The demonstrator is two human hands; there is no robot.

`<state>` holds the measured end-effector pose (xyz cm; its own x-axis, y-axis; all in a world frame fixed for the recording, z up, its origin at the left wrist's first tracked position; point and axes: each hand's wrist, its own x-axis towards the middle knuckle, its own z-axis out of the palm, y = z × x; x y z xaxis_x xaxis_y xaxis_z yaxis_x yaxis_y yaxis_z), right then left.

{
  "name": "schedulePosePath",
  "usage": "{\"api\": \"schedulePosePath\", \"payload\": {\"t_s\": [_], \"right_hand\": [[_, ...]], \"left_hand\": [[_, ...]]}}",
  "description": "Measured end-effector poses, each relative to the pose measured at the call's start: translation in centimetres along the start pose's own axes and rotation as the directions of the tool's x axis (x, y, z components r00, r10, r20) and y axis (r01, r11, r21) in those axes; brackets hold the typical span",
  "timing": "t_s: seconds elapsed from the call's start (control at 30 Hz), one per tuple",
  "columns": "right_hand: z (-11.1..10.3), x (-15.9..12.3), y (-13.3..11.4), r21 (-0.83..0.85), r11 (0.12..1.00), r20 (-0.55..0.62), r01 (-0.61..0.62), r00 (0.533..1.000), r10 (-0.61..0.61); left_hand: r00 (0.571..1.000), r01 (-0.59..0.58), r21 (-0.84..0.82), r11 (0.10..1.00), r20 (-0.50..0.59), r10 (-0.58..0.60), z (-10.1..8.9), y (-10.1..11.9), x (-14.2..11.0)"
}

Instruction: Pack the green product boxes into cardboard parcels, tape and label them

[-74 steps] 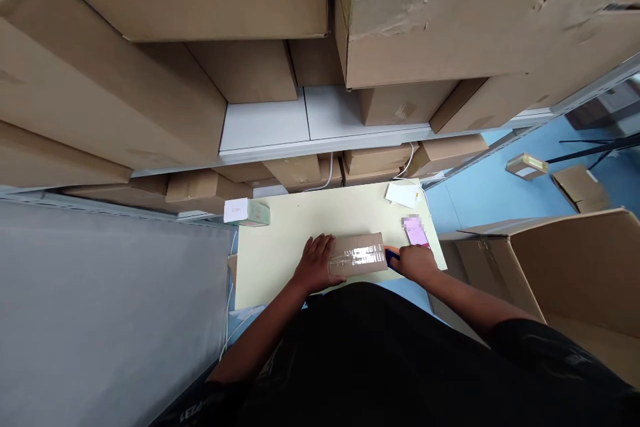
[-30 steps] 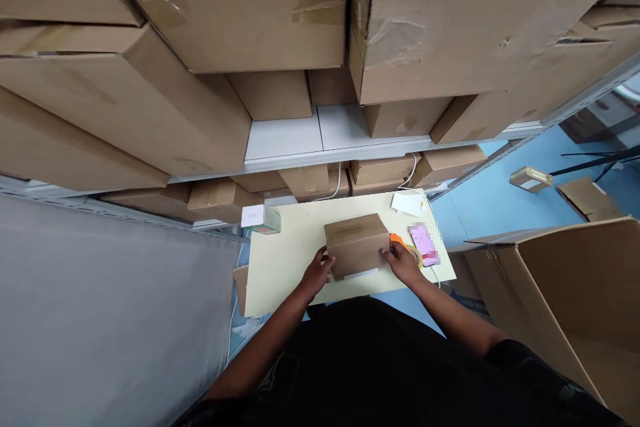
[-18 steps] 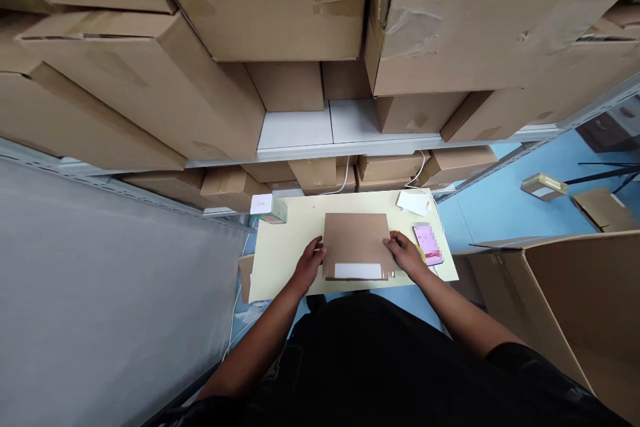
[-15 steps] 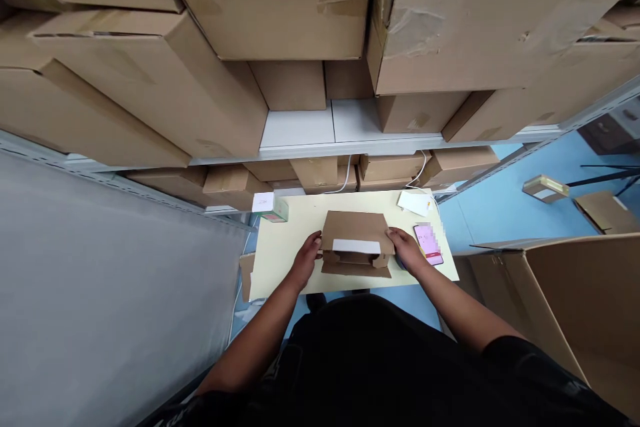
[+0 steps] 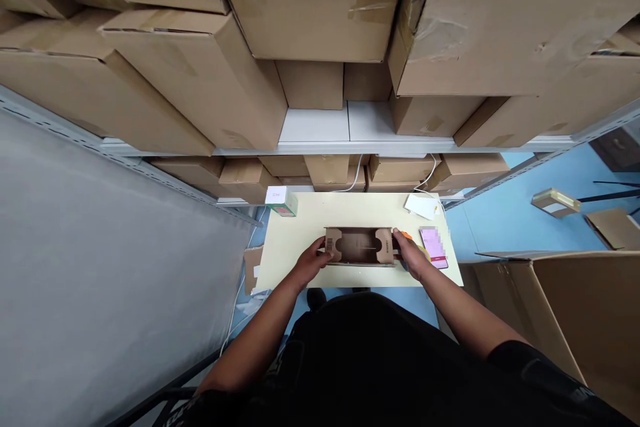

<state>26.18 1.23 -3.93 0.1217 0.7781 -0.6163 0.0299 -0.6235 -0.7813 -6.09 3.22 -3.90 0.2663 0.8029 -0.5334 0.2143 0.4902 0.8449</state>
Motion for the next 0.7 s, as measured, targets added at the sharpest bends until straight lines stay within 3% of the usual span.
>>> {"api": "schedulePosePath", "payload": {"t_s": [0.13, 0.3, 0.5, 0.6, 0.7], "right_hand": [[0.2, -0.6, 0.5, -0.075, 0.997, 0.001, 0.030, 1.000, -0.030], [0.4, -0.9, 1.2, -0.178, 0.982, -0.008, 0.064, 0.998, -0.066], [0.6, -1.4, 1.6, -0.277, 0.958, 0.141, 0.075, 0.989, -0.037], [1.4, -1.1, 1.6, -0.487, 0.873, 0.131, 0.033, 0.991, 0.036], [2.5, -0.5, 1.9, -0.629, 0.776, -0.019, -0.050, 0.999, 0.048]], "left_hand": [[0.995, 0.099, -0.068, 0.993, 0.032, -0.097, -0.2, -0.4, 0.0], [0.990, 0.132, -0.073, 0.989, 0.068, -0.127, -0.1, -0.4, -0.2], [0.976, 0.174, -0.003, 0.985, 0.134, -0.172, 0.1, -0.7, -0.3], [0.973, 0.226, 0.191, 0.955, 0.007, -0.232, 1.6, -1.4, 0.4], [0.964, 0.209, 0.356, 0.911, -0.230, -0.131, 3.6, -2.0, 1.4]]}}
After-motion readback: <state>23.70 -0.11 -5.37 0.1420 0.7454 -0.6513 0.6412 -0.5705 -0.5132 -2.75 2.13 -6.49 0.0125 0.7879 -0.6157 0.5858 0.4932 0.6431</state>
